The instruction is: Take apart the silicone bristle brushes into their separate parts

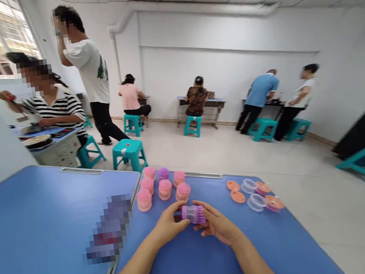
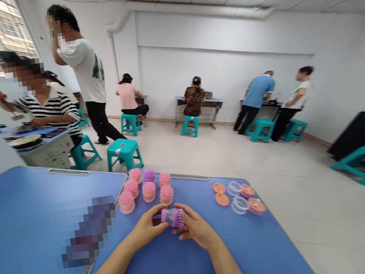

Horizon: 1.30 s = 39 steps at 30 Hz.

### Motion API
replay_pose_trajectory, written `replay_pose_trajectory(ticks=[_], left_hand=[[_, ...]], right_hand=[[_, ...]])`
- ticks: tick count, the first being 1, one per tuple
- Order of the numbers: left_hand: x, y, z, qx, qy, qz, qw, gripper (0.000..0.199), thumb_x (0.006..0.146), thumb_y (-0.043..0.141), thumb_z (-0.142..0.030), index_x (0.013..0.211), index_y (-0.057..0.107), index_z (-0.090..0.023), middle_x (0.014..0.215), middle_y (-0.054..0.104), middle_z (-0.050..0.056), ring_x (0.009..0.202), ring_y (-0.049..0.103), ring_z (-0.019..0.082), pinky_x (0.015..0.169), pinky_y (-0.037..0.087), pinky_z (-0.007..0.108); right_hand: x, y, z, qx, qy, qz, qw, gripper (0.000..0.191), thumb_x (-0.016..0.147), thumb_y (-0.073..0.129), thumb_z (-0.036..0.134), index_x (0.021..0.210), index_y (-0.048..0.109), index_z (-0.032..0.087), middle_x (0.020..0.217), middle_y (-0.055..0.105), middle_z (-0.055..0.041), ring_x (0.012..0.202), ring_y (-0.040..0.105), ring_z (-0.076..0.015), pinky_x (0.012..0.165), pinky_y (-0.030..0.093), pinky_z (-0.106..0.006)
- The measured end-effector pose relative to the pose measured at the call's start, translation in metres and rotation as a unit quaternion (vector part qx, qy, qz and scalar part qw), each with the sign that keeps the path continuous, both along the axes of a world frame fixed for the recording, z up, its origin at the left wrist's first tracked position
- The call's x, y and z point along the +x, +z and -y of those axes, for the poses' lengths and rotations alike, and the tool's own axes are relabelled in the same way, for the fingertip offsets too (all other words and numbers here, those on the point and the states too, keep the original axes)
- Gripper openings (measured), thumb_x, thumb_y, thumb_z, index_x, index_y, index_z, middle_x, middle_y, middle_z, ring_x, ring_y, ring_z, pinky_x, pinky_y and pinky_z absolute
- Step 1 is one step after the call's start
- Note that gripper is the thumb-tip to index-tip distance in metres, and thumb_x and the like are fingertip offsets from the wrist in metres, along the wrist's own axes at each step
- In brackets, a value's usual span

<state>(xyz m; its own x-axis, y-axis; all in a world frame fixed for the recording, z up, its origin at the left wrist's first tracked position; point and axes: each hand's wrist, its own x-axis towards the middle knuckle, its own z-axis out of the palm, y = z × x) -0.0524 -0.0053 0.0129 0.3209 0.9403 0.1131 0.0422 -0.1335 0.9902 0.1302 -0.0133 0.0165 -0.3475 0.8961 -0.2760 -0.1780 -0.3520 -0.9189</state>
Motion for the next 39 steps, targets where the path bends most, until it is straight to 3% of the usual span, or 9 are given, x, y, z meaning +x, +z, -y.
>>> replay_pose_trajectory(ticks=[3,6,10,14,20,24,32,39], left_hand=[[-0.001,0.001,0.001,0.003,-0.025,-0.029,0.999,0.059,0.062,0.064,-0.01,0.119,0.05,-0.017,0.123,0.053,0.01,0.106,0.054,0.023,0.088,0.047,0.034],[0.0,-0.002,0.0,0.052,-0.025,-0.127,0.99,0.068,0.056,0.072,-0.012,0.119,0.05,-0.019,0.122,0.053,0.011,0.109,0.051,0.025,0.09,0.044,0.038],[0.004,-0.003,0.001,0.07,0.001,-0.239,0.969,0.062,0.057,0.072,-0.02,0.116,0.051,-0.018,0.112,0.058,0.01,0.099,0.055,0.026,0.086,0.045,0.041],[0.005,0.0,0.003,0.087,-0.013,-0.254,0.963,0.051,0.06,0.07,-0.026,0.109,0.055,-0.02,0.1,0.062,0.006,0.086,0.058,0.021,0.075,0.048,0.033],[-0.001,0.001,0.003,0.134,-0.006,-0.214,0.968,0.055,0.066,0.071,-0.031,0.117,0.052,-0.023,0.115,0.057,0.007,0.101,0.054,0.021,0.085,0.044,0.032],[0.001,0.002,0.003,0.163,-0.018,-0.277,0.947,0.05,0.074,0.063,-0.039,0.119,0.049,-0.022,0.117,0.056,0.008,0.101,0.055,0.022,0.086,0.045,0.034],[0.009,0.005,0.007,0.198,0.02,-0.38,0.903,0.036,0.082,0.046,-0.041,0.108,0.048,-0.017,0.099,0.063,0.007,0.087,0.061,0.024,0.072,0.048,0.033],[0.006,0.005,0.007,0.212,0.029,-0.365,0.906,0.038,0.079,0.05,-0.045,0.107,0.048,-0.018,0.097,0.063,0.006,0.088,0.06,0.023,0.072,0.048,0.031]], right_hand=[[-0.001,0.002,0.002,-0.006,-0.004,0.015,1.0,0.055,0.065,0.068,0.051,0.109,0.048,0.024,0.082,0.063,-0.0007,0.063,0.062,-0.0121,0.049,0.047,-0.02],[-0.001,0.001,0.001,-0.014,0.005,0.029,0.999,0.051,0.063,0.072,0.047,0.103,0.053,0.022,0.079,0.062,-0.0002,0.062,0.061,-0.0119,0.051,0.048,-0.021],[0.0,-0.005,0.0,-0.03,0.007,0.037,0.999,0.051,0.063,0.071,0.049,0.104,0.054,0.023,0.079,0.061,-0.0011,0.063,0.06,-0.0132,0.05,0.048,-0.022],[0.0,-0.003,0.002,-0.022,0.007,0.051,0.998,0.055,0.065,0.069,0.05,0.11,0.051,0.024,0.078,0.061,-0.001,0.063,0.06,-0.0131,0.051,0.049,-0.023],[-0.001,-0.001,0.002,-0.02,0.0,0.044,0.999,0.047,0.062,0.073,0.046,0.099,0.058,0.021,0.074,0.062,-0.0014,0.059,0.06,-0.0122,0.051,0.05,-0.022],[-0.001,-0.006,0.001,-0.036,-0.016,0.038,0.998,0.045,0.06,0.074,0.046,0.096,0.06,0.021,0.072,0.062,-0.0014,0.056,0.06,-0.0126,0.052,0.051,-0.024],[-0.008,-0.006,0.008,-0.085,-0.004,0.018,0.996,0.042,0.062,0.071,0.05,0.091,0.062,0.022,0.066,0.061,0.0008,0.052,0.057,-0.0113,0.048,0.047,-0.022],[-0.014,-0.002,0.015,-0.059,-0.03,0.006,0.998,0.055,0.066,0.063,0.059,0.11,0.052,0.028,0.08,0.065,-0.0022,0.062,0.062,-0.0156,0.045,0.048,-0.023]])
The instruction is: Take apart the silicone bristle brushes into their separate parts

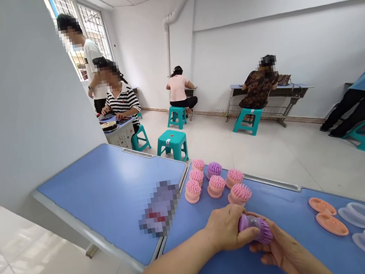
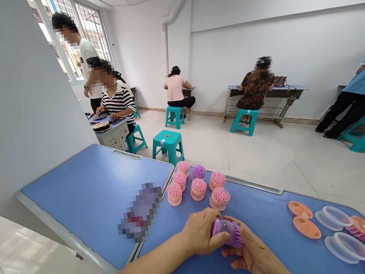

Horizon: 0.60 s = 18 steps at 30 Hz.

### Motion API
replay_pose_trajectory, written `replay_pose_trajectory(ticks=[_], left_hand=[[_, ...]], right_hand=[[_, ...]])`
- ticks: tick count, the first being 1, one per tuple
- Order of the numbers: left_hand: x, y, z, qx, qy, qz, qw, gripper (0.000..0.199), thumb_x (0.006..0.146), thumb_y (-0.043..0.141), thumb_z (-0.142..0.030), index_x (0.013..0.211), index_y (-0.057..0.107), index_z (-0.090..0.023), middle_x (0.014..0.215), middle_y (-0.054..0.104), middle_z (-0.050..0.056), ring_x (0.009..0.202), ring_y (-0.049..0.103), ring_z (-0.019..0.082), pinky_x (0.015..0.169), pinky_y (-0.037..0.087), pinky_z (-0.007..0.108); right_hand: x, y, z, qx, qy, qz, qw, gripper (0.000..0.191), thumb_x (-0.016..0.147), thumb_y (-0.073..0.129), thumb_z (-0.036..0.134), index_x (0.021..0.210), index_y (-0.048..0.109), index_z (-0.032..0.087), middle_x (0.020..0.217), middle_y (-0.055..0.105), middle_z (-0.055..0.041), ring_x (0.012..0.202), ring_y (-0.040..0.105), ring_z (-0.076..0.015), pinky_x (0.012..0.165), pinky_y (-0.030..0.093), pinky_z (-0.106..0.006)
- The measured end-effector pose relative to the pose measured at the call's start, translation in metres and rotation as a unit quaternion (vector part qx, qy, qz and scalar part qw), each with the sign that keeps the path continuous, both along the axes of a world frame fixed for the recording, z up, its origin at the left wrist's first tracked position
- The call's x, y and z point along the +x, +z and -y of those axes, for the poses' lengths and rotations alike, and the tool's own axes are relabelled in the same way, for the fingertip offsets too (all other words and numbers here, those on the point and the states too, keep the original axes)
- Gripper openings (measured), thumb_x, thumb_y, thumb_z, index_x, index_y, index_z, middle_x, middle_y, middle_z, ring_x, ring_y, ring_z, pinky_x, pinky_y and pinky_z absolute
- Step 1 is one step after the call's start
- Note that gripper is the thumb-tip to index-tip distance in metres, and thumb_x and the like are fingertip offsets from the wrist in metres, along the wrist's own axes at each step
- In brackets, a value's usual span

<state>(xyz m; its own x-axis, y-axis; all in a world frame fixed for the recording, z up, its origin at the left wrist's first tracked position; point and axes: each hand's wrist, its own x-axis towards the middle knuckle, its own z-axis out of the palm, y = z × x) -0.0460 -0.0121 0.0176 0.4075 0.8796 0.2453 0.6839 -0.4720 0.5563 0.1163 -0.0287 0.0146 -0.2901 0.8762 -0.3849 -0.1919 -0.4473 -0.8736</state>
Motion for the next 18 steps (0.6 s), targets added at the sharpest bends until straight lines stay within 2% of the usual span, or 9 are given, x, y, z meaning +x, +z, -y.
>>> replay_pose_trajectory(ticks=[2,5,8,10,14,18], left_hand=[[-0.0006,-0.0002,0.0,0.016,-0.017,0.015,1.0,0.044,0.077,0.055,-0.047,0.111,0.047,-0.019,0.102,0.061,0.006,0.092,0.059,0.022,0.074,0.049,0.03],[-0.0004,-0.0001,0.0006,0.05,-0.051,0.019,0.997,0.055,0.071,0.062,-0.051,0.115,0.048,-0.021,0.104,0.059,0.006,0.094,0.057,0.022,0.076,0.048,0.028],[0.0006,-0.0003,0.0011,0.062,-0.062,-0.001,0.996,0.051,0.072,0.061,-0.051,0.114,0.051,-0.023,0.098,0.058,0.005,0.089,0.058,0.02,0.074,0.048,0.027],[0.0011,-0.0008,0.0007,0.053,-0.05,-0.008,0.997,0.047,0.075,0.057,-0.051,0.111,0.051,-0.021,0.097,0.059,0.006,0.09,0.058,0.021,0.073,0.049,0.028],[0.0005,-0.0012,-0.0012,0.017,-0.019,-0.003,1.0,0.047,0.077,0.055,-0.05,0.11,0.047,-0.017,0.103,0.059,0.008,0.096,0.057,0.024,0.075,0.049,0.031],[-0.0003,0.0011,-0.0007,-0.018,-0.014,-0.01,1.0,0.045,0.079,0.053,-0.049,0.109,0.044,-0.017,0.106,0.058,0.008,0.096,0.057,0.024,0.077,0.048,0.032]], right_hand=[[0.0006,-0.0004,-0.0012,-0.001,-0.002,-0.003,1.0,0.053,0.062,0.068,0.057,0.105,0.055,0.027,0.072,0.063,-0.0002,0.058,0.06,-0.0139,0.046,0.048,-0.022],[0.0019,-0.001,-0.0039,-0.031,0.001,0.005,0.999,0.044,0.059,0.071,0.056,0.086,0.062,0.023,0.056,0.057,0.0015,0.05,0.056,-0.0113,0.044,0.046,-0.02],[0.0016,0.0006,-0.0038,-0.043,-0.014,0.016,0.999,0.041,0.061,0.068,0.058,0.075,0.062,0.02,0.054,0.055,0.0005,0.047,0.053,-0.0102,0.04,0.044,-0.018],[0.0002,0.0021,-0.0021,-0.036,-0.024,0.016,0.999,0.044,0.061,0.067,0.06,0.079,0.061,0.019,0.056,0.057,0.0007,0.048,0.053,-0.0101,0.039,0.043,-0.017],[-0.0027,0.0015,0.0006,-0.027,-0.02,0.016,0.999,0.057,0.061,0.065,0.064,0.098,0.058,0.021,0.061,0.058,0.0018,0.046,0.051,-0.0091,0.035,0.041,-0.016],[-0.0034,-0.0032,-0.0012,-0.021,-0.018,0.021,0.999,0.054,0.067,0.062,0.06,0.107,0.054,0.025,0.062,0.058,0.0022,0.045,0.052,-0.0102,0.035,0.041,-0.018]])
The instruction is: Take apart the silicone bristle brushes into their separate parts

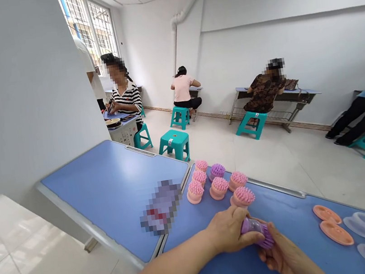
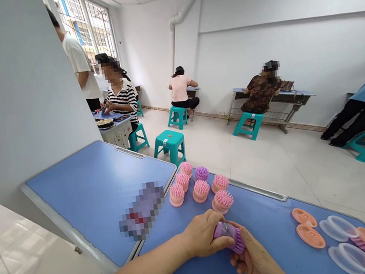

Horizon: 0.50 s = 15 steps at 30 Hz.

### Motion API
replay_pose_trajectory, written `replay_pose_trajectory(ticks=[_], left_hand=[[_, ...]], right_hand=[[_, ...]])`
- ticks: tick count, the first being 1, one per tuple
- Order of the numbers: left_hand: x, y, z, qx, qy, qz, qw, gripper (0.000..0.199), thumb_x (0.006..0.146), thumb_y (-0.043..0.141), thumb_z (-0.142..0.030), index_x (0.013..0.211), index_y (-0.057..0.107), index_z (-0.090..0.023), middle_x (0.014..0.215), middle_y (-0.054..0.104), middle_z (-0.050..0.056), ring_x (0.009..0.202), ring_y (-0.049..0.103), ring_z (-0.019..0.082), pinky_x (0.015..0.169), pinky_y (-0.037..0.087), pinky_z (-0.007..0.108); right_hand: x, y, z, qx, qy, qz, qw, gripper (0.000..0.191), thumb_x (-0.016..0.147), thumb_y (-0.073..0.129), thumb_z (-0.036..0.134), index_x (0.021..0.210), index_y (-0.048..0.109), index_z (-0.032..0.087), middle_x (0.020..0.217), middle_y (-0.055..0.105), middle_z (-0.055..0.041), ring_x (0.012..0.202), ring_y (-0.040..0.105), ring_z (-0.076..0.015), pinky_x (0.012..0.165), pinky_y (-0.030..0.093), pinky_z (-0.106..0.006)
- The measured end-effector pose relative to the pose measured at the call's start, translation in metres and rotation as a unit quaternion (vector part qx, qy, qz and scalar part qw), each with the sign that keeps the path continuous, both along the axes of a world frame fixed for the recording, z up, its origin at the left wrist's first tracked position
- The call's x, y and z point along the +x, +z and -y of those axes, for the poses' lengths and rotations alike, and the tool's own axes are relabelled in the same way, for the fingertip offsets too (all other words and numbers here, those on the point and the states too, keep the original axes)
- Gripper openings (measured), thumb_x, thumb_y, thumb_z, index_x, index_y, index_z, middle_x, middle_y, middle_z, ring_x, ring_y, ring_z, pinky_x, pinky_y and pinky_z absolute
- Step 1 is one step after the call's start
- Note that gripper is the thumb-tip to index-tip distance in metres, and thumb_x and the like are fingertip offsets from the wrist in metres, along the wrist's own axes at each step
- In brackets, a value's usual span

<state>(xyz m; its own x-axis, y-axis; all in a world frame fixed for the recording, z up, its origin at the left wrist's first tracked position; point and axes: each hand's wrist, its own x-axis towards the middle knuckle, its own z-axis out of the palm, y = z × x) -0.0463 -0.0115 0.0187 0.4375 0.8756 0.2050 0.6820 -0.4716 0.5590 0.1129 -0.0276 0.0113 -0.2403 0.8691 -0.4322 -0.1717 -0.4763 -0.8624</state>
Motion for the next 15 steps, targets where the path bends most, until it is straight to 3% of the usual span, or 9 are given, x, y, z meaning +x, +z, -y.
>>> replay_pose_trajectory(ticks=[7,12,15], left_hand=[[0.0018,0.0035,0.0032,-0.037,0.011,-0.014,0.999,0.037,0.086,0.04,-0.044,0.11,0.042,-0.017,0.108,0.058,0.009,0.097,0.058,0.025,0.078,0.048,0.035],[0.0016,0.0068,0.0033,-0.059,0.012,-0.007,0.998,0.037,0.087,0.036,-0.044,0.111,0.043,-0.017,0.111,0.057,0.01,0.099,0.058,0.027,0.079,0.047,0.037],[0.0003,0.0086,0.0032,-0.108,0.039,0.015,0.993,0.038,0.088,0.029,-0.045,0.112,0.042,-0.019,0.111,0.058,0.009,0.098,0.058,0.027,0.079,0.047,0.039]], right_hand=[[0.0007,-0.0055,-0.0022,0.038,-0.027,0.006,0.999,0.048,0.06,0.073,0.049,0.097,0.059,0.021,0.066,0.061,0.0016,0.05,0.056,-0.0119,0.043,0.048,-0.022],[0.0006,-0.0075,-0.0028,0.059,-0.033,0.028,0.997,0.048,0.059,0.072,0.051,0.095,0.061,0.021,0.066,0.062,0.0001,0.049,0.057,-0.0129,0.044,0.049,-0.024],[0.0004,-0.0053,-0.0039,0.127,-0.037,0.073,0.988,0.049,0.056,0.074,0.05,0.094,0.062,0.02,0.075,0.065,-0.0026,0.059,0.06,-0.0164,0.053,0.053,-0.028]])
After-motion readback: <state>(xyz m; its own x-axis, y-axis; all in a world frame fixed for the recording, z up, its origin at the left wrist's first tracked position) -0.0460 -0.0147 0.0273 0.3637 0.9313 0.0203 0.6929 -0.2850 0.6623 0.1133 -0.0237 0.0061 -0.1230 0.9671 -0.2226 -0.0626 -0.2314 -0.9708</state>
